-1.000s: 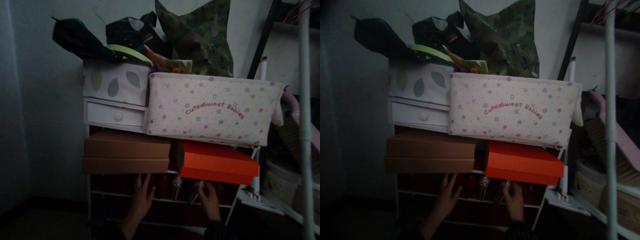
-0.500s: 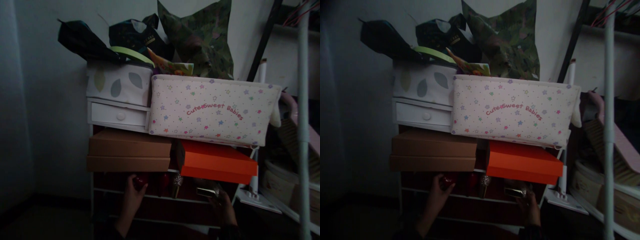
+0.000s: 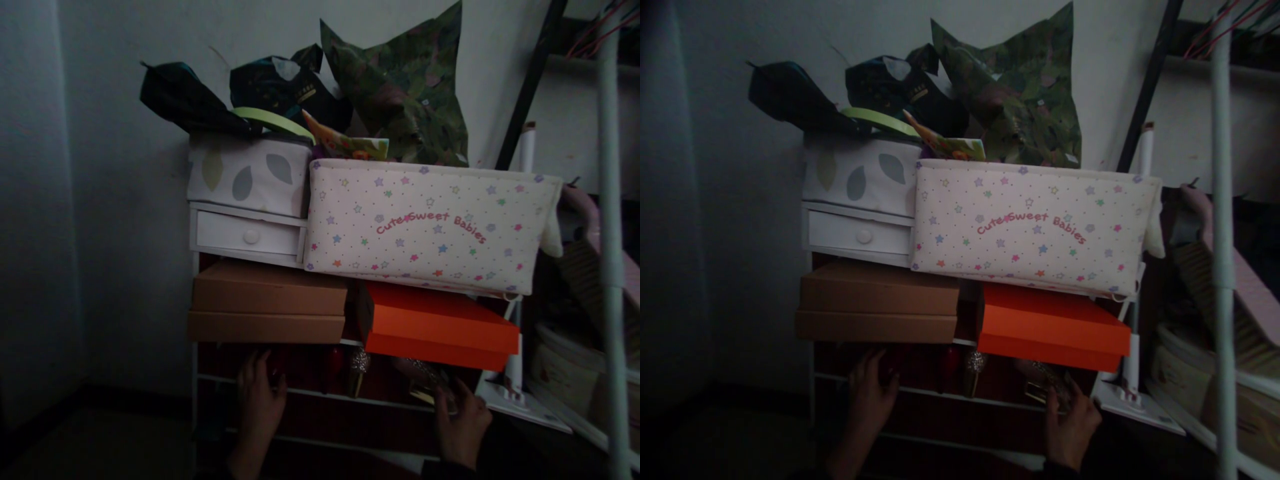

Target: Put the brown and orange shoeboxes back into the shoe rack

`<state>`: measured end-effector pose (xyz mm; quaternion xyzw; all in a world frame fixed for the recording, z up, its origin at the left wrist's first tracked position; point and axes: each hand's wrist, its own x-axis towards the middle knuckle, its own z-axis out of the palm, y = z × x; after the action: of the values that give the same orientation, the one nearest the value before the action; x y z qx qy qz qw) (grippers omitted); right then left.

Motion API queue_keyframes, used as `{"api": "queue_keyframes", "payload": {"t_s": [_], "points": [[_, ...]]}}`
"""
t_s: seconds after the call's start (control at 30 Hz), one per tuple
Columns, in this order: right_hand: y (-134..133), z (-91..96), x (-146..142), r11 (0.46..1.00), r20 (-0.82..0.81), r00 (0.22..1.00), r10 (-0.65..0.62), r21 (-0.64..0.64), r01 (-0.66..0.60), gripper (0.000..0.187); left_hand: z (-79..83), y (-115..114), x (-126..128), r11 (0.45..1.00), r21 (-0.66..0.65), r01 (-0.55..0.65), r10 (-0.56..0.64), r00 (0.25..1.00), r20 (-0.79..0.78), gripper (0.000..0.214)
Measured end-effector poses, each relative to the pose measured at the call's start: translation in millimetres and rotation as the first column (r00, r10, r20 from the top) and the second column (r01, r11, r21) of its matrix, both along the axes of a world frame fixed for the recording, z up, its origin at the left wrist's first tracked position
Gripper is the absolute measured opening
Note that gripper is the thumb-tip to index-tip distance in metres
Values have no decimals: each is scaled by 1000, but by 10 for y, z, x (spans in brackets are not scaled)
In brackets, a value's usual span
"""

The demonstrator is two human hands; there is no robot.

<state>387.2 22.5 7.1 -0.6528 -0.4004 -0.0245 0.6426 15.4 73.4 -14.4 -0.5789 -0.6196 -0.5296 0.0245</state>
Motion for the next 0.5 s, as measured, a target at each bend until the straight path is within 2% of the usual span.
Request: {"api": "queue_keyframes", "payload": {"t_s": [0.07,0.2,0.33,0.4,0.5], "points": [[-1,6,-255,996,150,985,89,12,-92,52,79,-132,144,992,53,112,-108,992,-69,43],[63,-98,-708,949,275,909,315,-57,-311,42,160,-359,451,930,-6,369,-368,926,-82,44],[210,-206,-1009,870,147,858,492,-101,-482,57,83,-372,703,859,-54,508,-508,861,16,53],[295,-243,-1116,838,43,839,543,-96,-537,66,-5,-290,816,842,-62,536,-525,840,136,58],[406,-292,-1243,821,-68,826,560,-89,-564,79,-128,-142,972,816,-64,574,-518,776,359,70]]}}
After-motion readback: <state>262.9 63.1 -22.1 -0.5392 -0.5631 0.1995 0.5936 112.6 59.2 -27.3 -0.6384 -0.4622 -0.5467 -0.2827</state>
